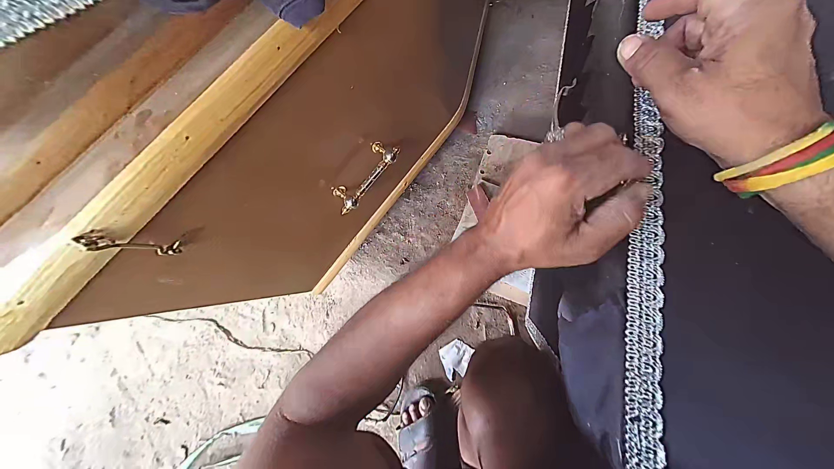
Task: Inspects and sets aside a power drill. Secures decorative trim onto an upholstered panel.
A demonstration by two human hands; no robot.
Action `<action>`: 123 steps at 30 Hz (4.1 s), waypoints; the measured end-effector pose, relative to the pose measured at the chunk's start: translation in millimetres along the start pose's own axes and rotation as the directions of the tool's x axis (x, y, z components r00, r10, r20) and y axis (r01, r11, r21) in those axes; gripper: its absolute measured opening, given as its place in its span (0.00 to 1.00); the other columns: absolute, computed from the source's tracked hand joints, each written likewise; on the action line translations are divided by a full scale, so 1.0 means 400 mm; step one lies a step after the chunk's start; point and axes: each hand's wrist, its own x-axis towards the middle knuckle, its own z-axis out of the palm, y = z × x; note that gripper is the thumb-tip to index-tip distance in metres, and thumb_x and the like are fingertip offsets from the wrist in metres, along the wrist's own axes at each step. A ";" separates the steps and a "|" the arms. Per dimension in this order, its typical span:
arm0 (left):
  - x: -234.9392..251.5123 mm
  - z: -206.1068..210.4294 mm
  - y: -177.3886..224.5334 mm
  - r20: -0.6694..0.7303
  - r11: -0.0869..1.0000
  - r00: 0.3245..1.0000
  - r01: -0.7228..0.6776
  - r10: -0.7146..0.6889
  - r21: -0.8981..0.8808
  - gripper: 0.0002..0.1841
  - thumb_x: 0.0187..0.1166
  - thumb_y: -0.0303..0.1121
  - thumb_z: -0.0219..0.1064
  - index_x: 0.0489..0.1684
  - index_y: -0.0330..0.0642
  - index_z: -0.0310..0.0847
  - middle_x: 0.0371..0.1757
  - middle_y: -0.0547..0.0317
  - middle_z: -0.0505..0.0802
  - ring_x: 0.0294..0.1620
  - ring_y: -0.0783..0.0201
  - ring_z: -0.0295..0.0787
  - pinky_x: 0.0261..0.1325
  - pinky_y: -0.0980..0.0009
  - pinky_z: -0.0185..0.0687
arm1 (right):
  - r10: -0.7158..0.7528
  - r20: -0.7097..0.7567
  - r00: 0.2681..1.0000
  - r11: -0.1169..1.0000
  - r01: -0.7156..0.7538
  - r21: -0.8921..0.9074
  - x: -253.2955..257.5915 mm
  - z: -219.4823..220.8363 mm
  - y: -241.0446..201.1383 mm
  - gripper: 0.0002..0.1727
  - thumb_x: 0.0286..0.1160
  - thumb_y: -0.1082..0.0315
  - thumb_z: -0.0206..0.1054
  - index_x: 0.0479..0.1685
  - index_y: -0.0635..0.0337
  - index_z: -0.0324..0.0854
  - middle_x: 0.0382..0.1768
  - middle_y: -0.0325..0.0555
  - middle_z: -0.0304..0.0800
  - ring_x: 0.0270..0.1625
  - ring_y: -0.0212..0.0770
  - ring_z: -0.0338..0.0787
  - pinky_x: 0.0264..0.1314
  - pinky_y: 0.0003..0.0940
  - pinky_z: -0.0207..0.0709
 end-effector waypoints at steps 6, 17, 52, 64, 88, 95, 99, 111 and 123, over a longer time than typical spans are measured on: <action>-0.076 0.083 -0.003 -0.240 0.964 0.944 0.181 -0.226 -0.196 0.04 0.77 0.25 0.73 0.35 0.35 0.93 0.37 0.56 0.93 0.43 0.65 0.89 0.49 0.67 0.88 | -0.063 -0.002 0.998 0.998 0.063 0.002 -0.001 0.012 0.029 0.30 0.80 0.39 0.61 0.69 0.50 0.82 0.41 0.42 0.89 0.39 0.40 0.86 0.43 0.49 0.78; -0.093 0.127 -0.097 -0.169 0.884 0.877 0.464 -0.450 0.053 0.10 0.83 0.36 0.71 0.44 0.39 0.93 0.41 0.55 0.93 0.41 0.62 0.92 0.45 0.60 0.91 | -0.114 0.019 0.993 0.992 0.115 -0.044 0.013 0.024 0.071 0.33 0.79 0.35 0.62 0.72 0.49 0.80 0.41 0.46 0.89 0.37 0.44 0.86 0.39 0.54 0.78; 0.080 0.020 -0.106 0.016 0.505 0.706 0.523 -0.709 -0.686 0.06 0.83 0.26 0.67 0.39 0.30 0.86 0.29 0.54 0.88 0.27 0.65 0.85 0.33 0.68 0.87 | -0.043 0.021 0.999 0.996 0.045 -0.073 -0.006 0.006 0.005 0.25 0.82 0.47 0.61 0.71 0.50 0.81 0.44 0.46 0.92 0.42 0.44 0.89 0.45 0.54 0.80; -0.099 0.110 -0.106 0.241 0.254 0.438 0.800 -0.866 -0.543 0.06 0.84 0.30 0.68 0.48 0.38 0.88 0.34 0.57 0.90 0.27 0.68 0.82 0.30 0.71 0.80 | -0.045 0.039 0.998 0.992 0.050 -0.119 -0.007 0.003 0.004 0.25 0.84 0.46 0.59 0.70 0.51 0.81 0.43 0.47 0.92 0.41 0.45 0.88 0.44 0.54 0.79; -0.011 0.114 -0.156 0.260 0.363 0.649 0.663 -0.715 -0.655 0.08 0.85 0.28 0.66 0.49 0.31 0.85 0.38 0.51 0.92 0.30 0.65 0.88 0.31 0.70 0.87 | -0.113 0.049 0.992 0.980 0.119 -0.158 -0.010 0.008 0.013 0.22 0.85 0.45 0.58 0.62 0.48 0.86 0.44 0.46 0.93 0.43 0.43 0.90 0.46 0.54 0.79; 0.108 0.039 -0.123 0.175 0.391 0.714 0.552 -0.678 -0.736 0.09 0.87 0.26 0.59 0.44 0.32 0.85 0.31 0.55 0.90 0.25 0.68 0.84 0.27 0.72 0.82 | -0.111 0.040 0.993 0.981 0.116 -0.157 -0.016 0.003 -0.006 0.20 0.87 0.50 0.56 0.59 0.50 0.87 0.42 0.45 0.93 0.41 0.42 0.89 0.44 0.52 0.78; 0.127 0.009 -0.078 0.129 0.486 0.776 0.505 -0.617 -0.713 0.09 0.84 0.26 0.61 0.38 0.32 0.87 0.30 0.55 0.88 0.27 0.66 0.85 0.28 0.71 0.83 | -0.105 -0.013 0.994 0.993 0.104 -0.051 -0.008 0.000 0.000 0.20 0.91 0.52 0.53 0.57 0.54 0.87 0.43 0.46 0.90 0.44 0.38 0.87 0.47 0.46 0.77; 0.086 -0.008 -0.014 -0.075 0.835 0.901 0.362 -0.428 -0.414 0.07 0.77 0.27 0.74 0.28 0.39 0.93 0.28 0.63 0.90 0.26 0.72 0.83 0.30 0.72 0.78 | -0.054 0.027 0.998 0.998 0.053 0.031 -0.005 -0.002 0.008 0.22 0.84 0.48 0.63 0.66 0.52 0.82 0.38 0.37 0.89 0.34 0.29 0.84 0.40 0.35 0.79; -0.113 0.141 -0.055 -0.384 0.994 0.918 0.072 -0.098 -0.082 0.06 0.71 0.25 0.69 0.30 0.35 0.94 0.37 0.53 0.93 0.42 0.63 0.90 0.43 0.67 0.88 | -0.077 0.001 0.997 0.997 0.077 -0.011 0.003 0.007 0.027 0.23 0.83 0.46 0.63 0.66 0.49 0.83 0.38 0.34 0.89 0.34 0.25 0.83 0.40 0.30 0.78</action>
